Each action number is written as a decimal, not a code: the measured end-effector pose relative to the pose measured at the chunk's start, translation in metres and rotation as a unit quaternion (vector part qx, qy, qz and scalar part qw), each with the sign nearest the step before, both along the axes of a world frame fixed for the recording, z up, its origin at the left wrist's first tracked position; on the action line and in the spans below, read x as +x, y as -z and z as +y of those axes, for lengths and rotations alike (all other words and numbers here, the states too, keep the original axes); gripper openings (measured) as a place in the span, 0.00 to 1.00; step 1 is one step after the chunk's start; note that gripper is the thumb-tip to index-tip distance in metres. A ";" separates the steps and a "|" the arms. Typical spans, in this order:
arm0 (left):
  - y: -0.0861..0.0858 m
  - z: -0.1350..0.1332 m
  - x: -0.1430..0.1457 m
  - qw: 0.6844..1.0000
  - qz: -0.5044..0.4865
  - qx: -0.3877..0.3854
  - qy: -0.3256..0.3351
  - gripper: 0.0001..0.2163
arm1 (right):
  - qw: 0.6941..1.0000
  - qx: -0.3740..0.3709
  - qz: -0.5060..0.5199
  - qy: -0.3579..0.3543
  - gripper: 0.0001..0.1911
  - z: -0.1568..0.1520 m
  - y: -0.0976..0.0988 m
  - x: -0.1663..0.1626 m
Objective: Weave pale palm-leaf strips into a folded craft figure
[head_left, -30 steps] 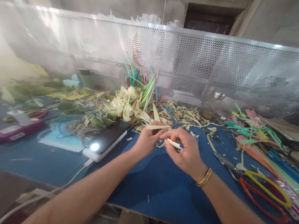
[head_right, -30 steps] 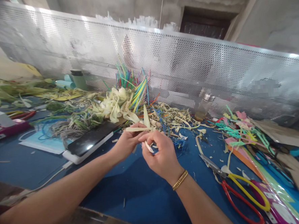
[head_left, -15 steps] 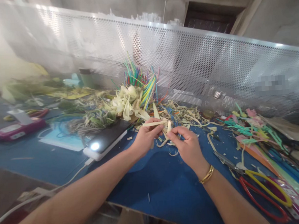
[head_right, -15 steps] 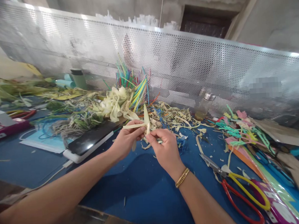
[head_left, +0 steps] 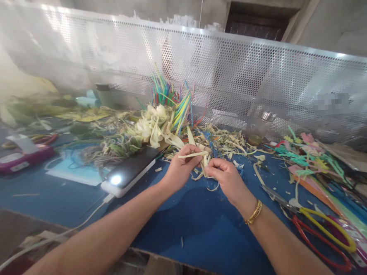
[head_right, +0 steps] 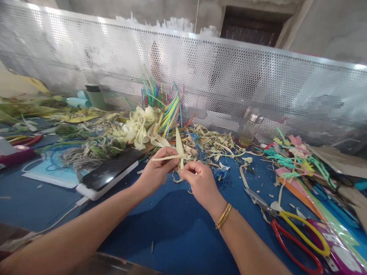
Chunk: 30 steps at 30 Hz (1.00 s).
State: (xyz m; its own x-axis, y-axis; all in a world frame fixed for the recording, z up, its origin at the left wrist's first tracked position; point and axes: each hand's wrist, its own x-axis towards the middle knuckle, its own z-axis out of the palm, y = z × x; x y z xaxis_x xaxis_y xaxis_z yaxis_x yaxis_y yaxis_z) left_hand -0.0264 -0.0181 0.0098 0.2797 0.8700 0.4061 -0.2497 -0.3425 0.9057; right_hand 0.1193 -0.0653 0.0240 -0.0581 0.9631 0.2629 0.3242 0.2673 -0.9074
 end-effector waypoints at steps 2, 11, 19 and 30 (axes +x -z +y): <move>0.001 0.001 -0.001 1.000 0.008 0.006 0.009 0.08 | 0.999 0.032 -0.033 0.019 0.13 0.000 0.000 0.000; 0.006 0.000 0.002 0.999 0.031 0.002 0.029 0.10 | 0.998 0.022 -0.060 0.015 0.11 0.001 -0.003 0.005; 0.002 -0.003 0.002 0.999 0.010 -0.017 0.047 0.11 | 0.997 -0.046 0.053 0.014 0.11 0.002 0.000 0.003; -0.004 -0.005 0.002 1.000 -0.010 -0.028 0.007 0.10 | 0.991 -0.044 0.122 0.043 0.14 0.000 -0.004 -0.005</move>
State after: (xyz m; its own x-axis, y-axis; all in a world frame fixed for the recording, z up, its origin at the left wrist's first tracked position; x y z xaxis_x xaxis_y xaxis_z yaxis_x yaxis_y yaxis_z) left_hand -0.0246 -0.0227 0.0135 0.2836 0.8880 0.3621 -0.2730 -0.2872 0.9181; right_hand 0.1143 -0.0653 0.0277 0.0808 0.9813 0.1747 0.1104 0.1654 -0.9800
